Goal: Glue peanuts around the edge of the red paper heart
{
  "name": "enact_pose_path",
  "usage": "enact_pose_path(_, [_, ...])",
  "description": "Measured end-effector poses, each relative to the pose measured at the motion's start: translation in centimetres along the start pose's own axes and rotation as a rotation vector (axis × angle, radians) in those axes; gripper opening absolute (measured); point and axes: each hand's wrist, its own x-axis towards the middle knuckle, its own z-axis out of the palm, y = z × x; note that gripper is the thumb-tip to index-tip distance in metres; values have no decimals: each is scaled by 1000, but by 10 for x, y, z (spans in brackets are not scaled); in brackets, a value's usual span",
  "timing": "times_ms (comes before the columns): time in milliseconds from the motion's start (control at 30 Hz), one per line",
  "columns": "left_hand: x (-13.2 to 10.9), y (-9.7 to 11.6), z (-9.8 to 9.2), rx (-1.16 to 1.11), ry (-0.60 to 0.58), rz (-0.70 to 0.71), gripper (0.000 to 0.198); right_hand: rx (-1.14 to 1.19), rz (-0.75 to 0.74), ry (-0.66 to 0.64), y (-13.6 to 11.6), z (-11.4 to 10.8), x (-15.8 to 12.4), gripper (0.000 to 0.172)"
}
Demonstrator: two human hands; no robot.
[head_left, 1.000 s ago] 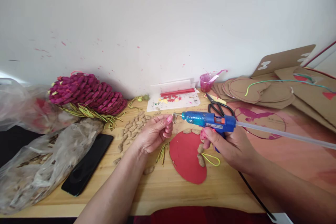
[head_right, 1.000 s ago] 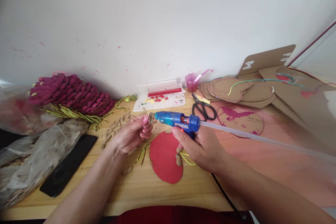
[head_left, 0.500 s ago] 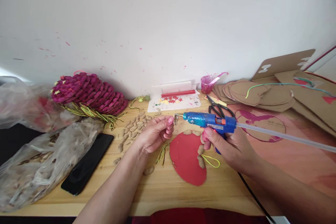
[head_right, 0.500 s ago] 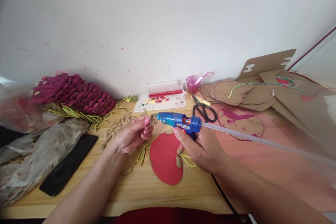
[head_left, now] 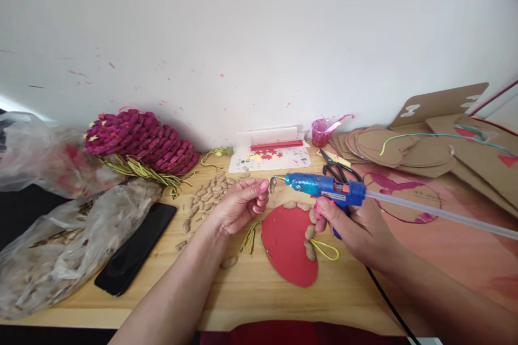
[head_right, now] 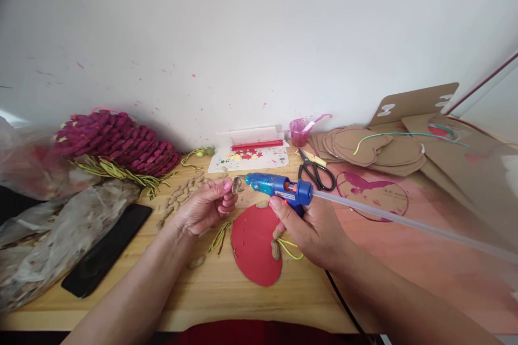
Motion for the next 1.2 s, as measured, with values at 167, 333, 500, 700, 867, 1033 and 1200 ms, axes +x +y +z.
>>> enact_pose_path(167, [1,0,-1,10,-3,7,42,14,16,-6,-1,0,0,34])
enact_pose_path(333, [2,0,-2,-1,3,21,42,20,-9,-5,-4,0,1,34])
enact_pose_path(500, [1,0,-2,-6,5,33,42,1,2,-13,-5,-1,1,34])
enact_pose_path(700, [1,0,-3,-8,2,30,42,-11,11,-4,-1,-1,0,34])
enact_pose_path(867, [2,1,-3,7,6,38,43,7,29,-14,0,-1,0,34])
enact_pose_path(1033, [1,1,-2,19,11,43,43,25,44,-28,-2,-1,0,35])
enact_pose_path(1200, [1,2,-2,23,20,71,43,20,58,-25,-1,-1,0,35])
